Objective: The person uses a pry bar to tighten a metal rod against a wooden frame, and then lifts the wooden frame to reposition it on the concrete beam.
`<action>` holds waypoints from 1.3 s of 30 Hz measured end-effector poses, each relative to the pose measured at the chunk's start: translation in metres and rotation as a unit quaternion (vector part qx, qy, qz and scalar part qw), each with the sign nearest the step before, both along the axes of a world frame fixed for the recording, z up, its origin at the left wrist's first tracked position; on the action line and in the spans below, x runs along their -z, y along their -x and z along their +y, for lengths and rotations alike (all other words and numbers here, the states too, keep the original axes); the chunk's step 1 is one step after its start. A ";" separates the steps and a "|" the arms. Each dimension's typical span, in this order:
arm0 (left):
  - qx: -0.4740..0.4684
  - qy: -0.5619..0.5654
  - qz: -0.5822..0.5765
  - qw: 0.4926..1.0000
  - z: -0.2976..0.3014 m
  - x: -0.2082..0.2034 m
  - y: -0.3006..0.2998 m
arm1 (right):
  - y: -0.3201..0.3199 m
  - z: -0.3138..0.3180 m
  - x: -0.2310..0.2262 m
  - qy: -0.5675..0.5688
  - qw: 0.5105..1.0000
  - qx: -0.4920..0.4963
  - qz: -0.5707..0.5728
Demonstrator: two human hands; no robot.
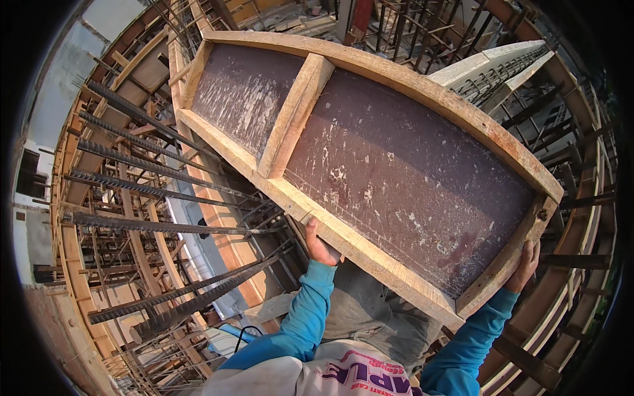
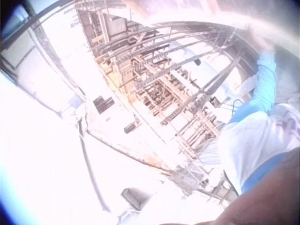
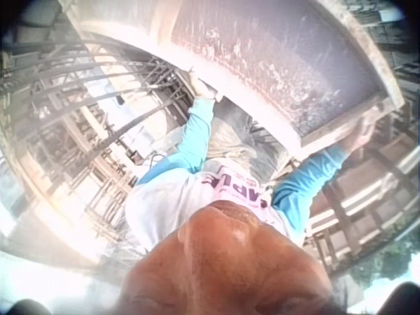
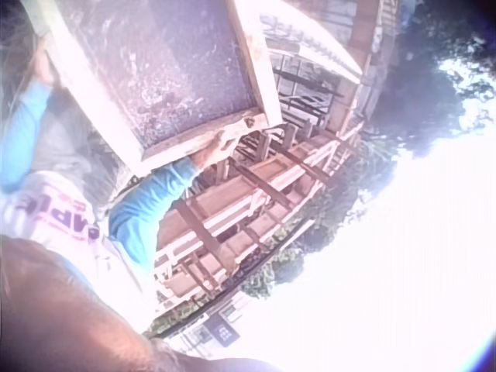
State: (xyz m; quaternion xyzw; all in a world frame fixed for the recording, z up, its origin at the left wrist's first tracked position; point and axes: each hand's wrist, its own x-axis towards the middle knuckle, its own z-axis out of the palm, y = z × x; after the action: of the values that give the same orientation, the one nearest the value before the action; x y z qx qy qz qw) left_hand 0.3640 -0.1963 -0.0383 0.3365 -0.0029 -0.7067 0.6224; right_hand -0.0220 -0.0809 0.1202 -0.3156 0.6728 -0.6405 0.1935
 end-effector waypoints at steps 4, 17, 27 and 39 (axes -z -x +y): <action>-0.026 -0.010 -0.002 1.000 -0.039 -0.003 0.026 | 0.038 -0.053 -0.001 0.024 0.998 -0.019 0.059; -0.043 -0.042 -0.095 0.994 -0.097 -0.034 0.035 | 0.106 -0.096 0.168 -0.195 0.955 -0.020 -0.221; -0.034 -0.057 -0.120 0.991 -0.082 -0.007 0.006 | 0.052 -0.091 0.189 -0.151 0.961 -0.002 -0.233; 0.032 -0.017 -0.095 0.995 -0.087 0.006 0.052 | 0.077 -0.235 0.130 -0.058 0.994 -0.037 -0.086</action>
State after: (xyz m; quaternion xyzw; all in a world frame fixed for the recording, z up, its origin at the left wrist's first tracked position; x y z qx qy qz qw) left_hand 0.3121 -0.2833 -0.0444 0.4123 -0.0606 -0.6912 0.5903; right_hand -0.0991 -0.3157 -0.0100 -0.2723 0.6777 -0.6173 0.2923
